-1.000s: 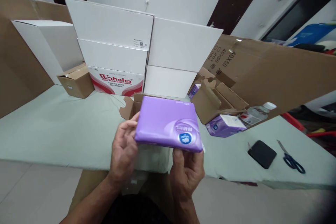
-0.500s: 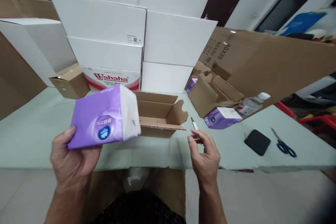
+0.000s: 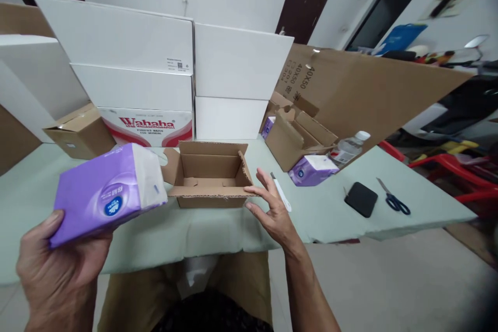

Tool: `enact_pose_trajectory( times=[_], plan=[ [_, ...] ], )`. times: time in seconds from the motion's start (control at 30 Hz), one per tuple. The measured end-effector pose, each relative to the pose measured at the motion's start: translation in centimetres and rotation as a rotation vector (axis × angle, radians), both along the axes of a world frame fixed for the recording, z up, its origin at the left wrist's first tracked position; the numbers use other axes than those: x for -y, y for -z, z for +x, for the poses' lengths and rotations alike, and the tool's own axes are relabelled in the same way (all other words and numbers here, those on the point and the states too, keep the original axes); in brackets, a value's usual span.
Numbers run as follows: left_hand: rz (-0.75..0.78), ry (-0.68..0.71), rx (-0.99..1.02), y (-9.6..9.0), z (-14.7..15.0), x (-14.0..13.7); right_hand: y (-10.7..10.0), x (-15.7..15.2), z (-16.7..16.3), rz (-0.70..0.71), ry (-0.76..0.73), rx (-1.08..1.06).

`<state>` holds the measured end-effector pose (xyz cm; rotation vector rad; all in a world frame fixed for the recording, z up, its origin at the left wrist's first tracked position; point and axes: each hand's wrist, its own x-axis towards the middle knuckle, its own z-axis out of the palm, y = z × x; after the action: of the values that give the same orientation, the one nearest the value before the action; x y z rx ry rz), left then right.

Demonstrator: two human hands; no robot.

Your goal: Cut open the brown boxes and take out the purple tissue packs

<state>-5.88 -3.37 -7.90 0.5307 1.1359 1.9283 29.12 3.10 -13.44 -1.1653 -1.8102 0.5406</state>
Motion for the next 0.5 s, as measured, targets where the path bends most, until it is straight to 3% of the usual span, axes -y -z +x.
enact_pose_trajectory(
  times=[0.2,0.37,0.5],
  plan=[
    [0.088,-0.069,0.087,0.1,0.6,-0.4,1.2,-0.9,1.0,-0.082,0.064,0.163],
    [0.058,-0.015,0.077,0.4,0.8,0.1,1.4,-2.0,0.5,0.081,0.098,0.224],
    [0.035,-0.032,0.067,0.3,0.8,0.3,0.7,-1.1,0.8,0.209,0.177,0.2]
  ],
)
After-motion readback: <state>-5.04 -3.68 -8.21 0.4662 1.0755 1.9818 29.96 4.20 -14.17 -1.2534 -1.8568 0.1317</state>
